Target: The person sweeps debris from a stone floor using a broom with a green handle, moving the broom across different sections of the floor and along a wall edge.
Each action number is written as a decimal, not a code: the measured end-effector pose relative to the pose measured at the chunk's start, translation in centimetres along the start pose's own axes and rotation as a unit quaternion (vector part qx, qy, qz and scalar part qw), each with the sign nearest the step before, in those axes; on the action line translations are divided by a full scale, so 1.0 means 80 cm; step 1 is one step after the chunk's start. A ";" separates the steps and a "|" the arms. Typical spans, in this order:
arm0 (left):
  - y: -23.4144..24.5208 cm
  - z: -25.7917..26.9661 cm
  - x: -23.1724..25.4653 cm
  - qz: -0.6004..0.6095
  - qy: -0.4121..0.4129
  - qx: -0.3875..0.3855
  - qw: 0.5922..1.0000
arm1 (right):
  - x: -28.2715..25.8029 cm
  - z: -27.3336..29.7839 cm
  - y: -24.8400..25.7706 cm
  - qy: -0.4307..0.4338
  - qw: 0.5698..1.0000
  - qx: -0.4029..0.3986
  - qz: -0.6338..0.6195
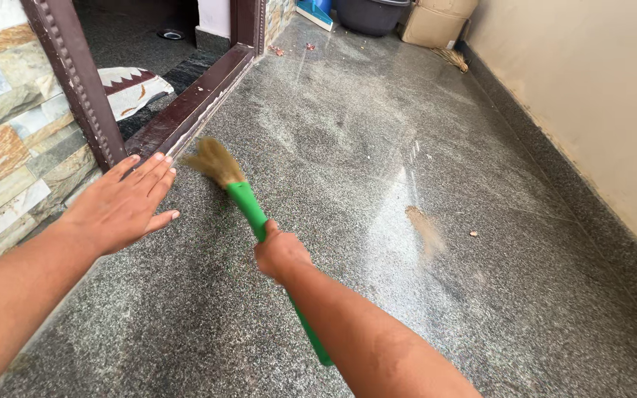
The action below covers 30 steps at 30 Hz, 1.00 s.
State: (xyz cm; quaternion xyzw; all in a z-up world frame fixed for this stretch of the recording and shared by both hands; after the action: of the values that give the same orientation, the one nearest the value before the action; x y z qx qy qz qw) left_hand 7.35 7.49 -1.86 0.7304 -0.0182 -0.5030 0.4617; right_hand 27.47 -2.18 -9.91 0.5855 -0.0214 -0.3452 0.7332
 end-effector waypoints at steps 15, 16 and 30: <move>-0.009 0.001 -0.003 0.003 -0.008 -0.032 0.999 | 0.130 0.078 0.048 -0.029 0.997 0.047 0.052; -0.007 0.001 -0.002 -0.008 -0.009 -0.031 0.999 | 0.124 0.097 0.040 0.005 0.997 0.028 0.076; 0.031 -0.005 0.014 0.016 -0.014 0.004 1.000 | 0.260 0.055 0.050 -0.081 0.991 0.012 0.109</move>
State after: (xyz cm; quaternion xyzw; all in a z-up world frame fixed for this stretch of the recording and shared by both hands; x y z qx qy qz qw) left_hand 9.31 5.81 -0.96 0.7247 -0.0386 -0.5058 0.4664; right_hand 43.26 -16.65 -12.81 0.5588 -0.1486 -0.3094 0.7549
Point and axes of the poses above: each hand's wrist, its own z-axis away from the middle knuckle, its own y-axis out of the back of the hand, x = y × z, the point moved 9 cm from there along -z, towards the middle knuckle
